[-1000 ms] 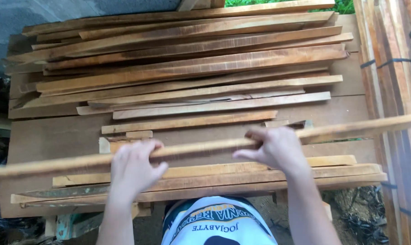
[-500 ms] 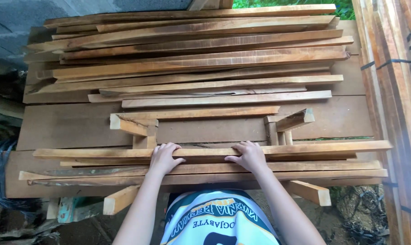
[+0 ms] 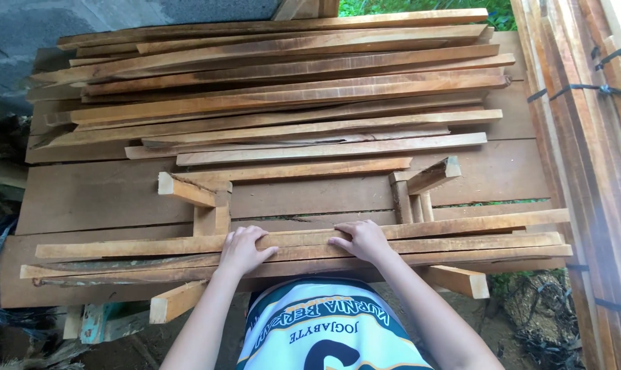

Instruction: The recorder is organizing and stacking thin wooden slats into a wooden frame/jig on a low workbench.

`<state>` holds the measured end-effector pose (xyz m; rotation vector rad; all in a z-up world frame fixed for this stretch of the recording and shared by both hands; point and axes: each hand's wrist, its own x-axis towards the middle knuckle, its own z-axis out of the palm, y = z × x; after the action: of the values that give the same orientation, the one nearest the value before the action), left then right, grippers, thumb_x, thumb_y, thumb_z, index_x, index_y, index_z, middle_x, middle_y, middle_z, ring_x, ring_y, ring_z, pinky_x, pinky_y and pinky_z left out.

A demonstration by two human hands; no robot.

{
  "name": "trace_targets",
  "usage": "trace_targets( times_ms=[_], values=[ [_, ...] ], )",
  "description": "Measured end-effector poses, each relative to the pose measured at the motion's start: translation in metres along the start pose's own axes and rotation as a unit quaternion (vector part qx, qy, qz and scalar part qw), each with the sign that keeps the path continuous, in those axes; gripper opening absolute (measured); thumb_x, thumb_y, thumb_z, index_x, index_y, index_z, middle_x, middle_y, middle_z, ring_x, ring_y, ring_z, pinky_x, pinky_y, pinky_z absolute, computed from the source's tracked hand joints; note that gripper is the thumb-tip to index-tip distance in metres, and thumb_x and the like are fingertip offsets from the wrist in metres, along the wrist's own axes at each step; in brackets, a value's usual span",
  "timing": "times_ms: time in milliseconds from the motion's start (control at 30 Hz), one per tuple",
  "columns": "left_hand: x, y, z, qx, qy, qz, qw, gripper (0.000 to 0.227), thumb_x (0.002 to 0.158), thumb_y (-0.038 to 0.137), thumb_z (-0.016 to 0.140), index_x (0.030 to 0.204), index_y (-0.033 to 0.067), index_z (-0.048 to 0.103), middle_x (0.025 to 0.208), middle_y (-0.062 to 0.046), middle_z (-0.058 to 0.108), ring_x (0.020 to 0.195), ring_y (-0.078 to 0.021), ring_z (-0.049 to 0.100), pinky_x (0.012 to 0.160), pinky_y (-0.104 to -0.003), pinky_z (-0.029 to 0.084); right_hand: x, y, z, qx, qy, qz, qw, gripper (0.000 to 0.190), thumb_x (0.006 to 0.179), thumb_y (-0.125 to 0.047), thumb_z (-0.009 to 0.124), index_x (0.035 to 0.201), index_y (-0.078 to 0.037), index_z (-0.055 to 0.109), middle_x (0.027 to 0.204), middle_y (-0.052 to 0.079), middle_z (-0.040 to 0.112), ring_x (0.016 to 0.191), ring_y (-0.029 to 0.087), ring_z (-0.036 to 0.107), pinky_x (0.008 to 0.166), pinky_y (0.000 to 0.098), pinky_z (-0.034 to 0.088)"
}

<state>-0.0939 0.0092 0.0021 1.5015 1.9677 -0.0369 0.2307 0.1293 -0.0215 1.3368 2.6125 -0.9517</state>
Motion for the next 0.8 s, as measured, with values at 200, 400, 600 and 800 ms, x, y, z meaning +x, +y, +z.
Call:
trace_targets(
  times_ms=[200,400,600,800],
  values=[
    [0.007,0.027,-0.012,0.078,-0.068,0.016,0.994,0.085,0.075,0.069,0.077,0.140,0.0191,0.058,0.146,-0.001,0.058,0.139,-0.0244,0.050,0.114,-0.046,0.040,0.001,-0.012,-0.011,-0.029,-0.029,0.003,0.999,0.045,0.095,-0.060,0.060,0.126,-0.030,0.072,0.123,0.000,0.076,0.121,0.022,0.068,0.103,0.0365,0.047],
    [0.016,0.042,0.019,0.109,-0.113,0.035,0.987,0.116,0.058,0.083,0.075,0.149,0.0168,0.046,0.153,-0.001,0.051,0.144,-0.0226,0.045,0.117,-0.045,0.034,0.004,-0.012,-0.007,-0.060,-0.051,0.042,0.996,0.052,0.093,-0.069,0.055,0.124,-0.030,0.074,0.114,0.005,0.078,0.113,0.027,0.071,0.098,0.0405,0.052],
    [-0.011,0.044,0.016,0.256,-0.055,0.122,0.957,0.132,0.057,0.074,0.083,0.158,0.0123,0.023,0.155,-0.007,0.035,0.142,-0.0255,0.034,0.113,-0.044,0.027,-0.018,-0.069,-0.033,-0.182,-0.087,-0.052,0.978,0.122,0.057,-0.091,0.065,0.153,-0.020,0.040,0.153,0.001,0.048,0.146,0.023,0.039,0.119,0.0453,0.030],
    [-0.003,0.024,0.036,0.240,0.033,0.161,0.957,0.119,0.050,0.068,0.084,0.147,0.0148,0.041,0.143,-0.005,0.048,0.131,-0.0242,0.046,0.102,-0.041,0.037,-0.011,-0.046,0.000,-0.232,-0.089,-0.079,0.965,0.120,0.055,-0.068,0.079,0.153,-0.016,0.036,0.147,0.003,0.047,0.140,0.024,0.040,0.114,0.0459,0.031]
  ],
)
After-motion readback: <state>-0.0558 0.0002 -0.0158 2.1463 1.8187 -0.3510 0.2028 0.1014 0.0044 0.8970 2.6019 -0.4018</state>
